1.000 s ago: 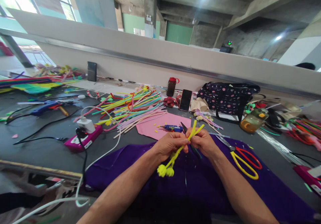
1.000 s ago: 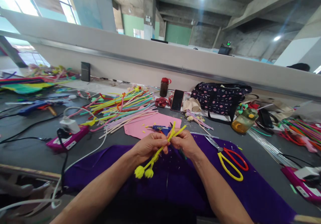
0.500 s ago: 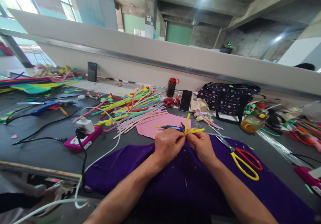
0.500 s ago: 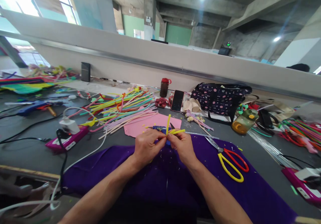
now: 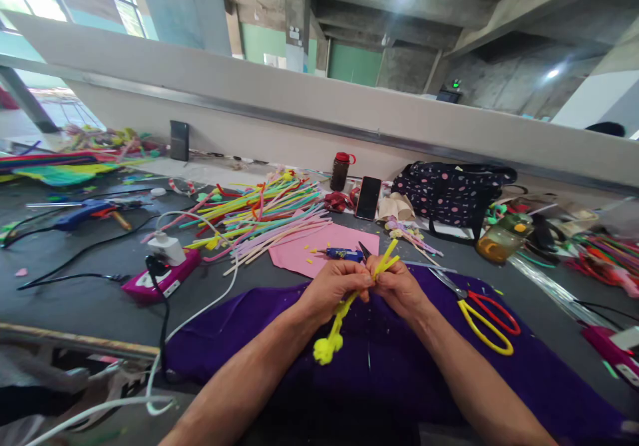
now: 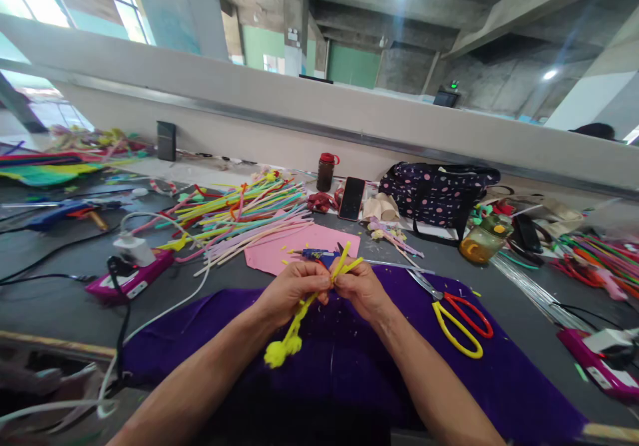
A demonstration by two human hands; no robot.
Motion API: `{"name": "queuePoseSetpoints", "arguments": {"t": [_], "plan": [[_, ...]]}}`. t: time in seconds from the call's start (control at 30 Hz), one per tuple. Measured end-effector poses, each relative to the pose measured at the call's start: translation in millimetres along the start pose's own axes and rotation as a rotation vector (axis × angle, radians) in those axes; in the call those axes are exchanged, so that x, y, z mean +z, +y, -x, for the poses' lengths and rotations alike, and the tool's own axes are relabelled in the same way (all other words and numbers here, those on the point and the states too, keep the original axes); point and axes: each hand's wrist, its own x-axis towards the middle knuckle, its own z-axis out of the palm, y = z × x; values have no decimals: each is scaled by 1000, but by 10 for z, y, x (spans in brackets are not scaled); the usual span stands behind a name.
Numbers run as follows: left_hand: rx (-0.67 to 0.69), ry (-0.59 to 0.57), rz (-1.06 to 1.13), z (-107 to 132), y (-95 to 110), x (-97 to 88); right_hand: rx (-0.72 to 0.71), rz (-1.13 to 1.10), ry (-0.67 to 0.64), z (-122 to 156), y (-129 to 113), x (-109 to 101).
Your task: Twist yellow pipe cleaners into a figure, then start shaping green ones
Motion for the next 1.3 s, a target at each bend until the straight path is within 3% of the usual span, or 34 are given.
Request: {"name": "queuePoseSetpoints", "arguments": {"t": [0.1,0.23,0.43,0.6,0.87,1.13,1.3], "plan": [[-171,-146,285,8,-5,15,-87,46,-92,12,-32,-12],[-229,-220,378,9,-27,33,-154,128,-15,20,-67,-13],[-243,-120,264,-36,-61,-33,-135,242,34,-5,-108,-65],[-230,-80,215,-51,-59,-61,-191,387,-25,-11,-175,-66],[-183,-60,184,-37,-58,-61,-60,230,8,-11,-80,-88],[-255,-137,199,-35,-76,-76,-31,158,-21,-3,-97,-62],[-100,-59,65,-21,-47,-65,-3,235,86,-8,-78,-29]]}}
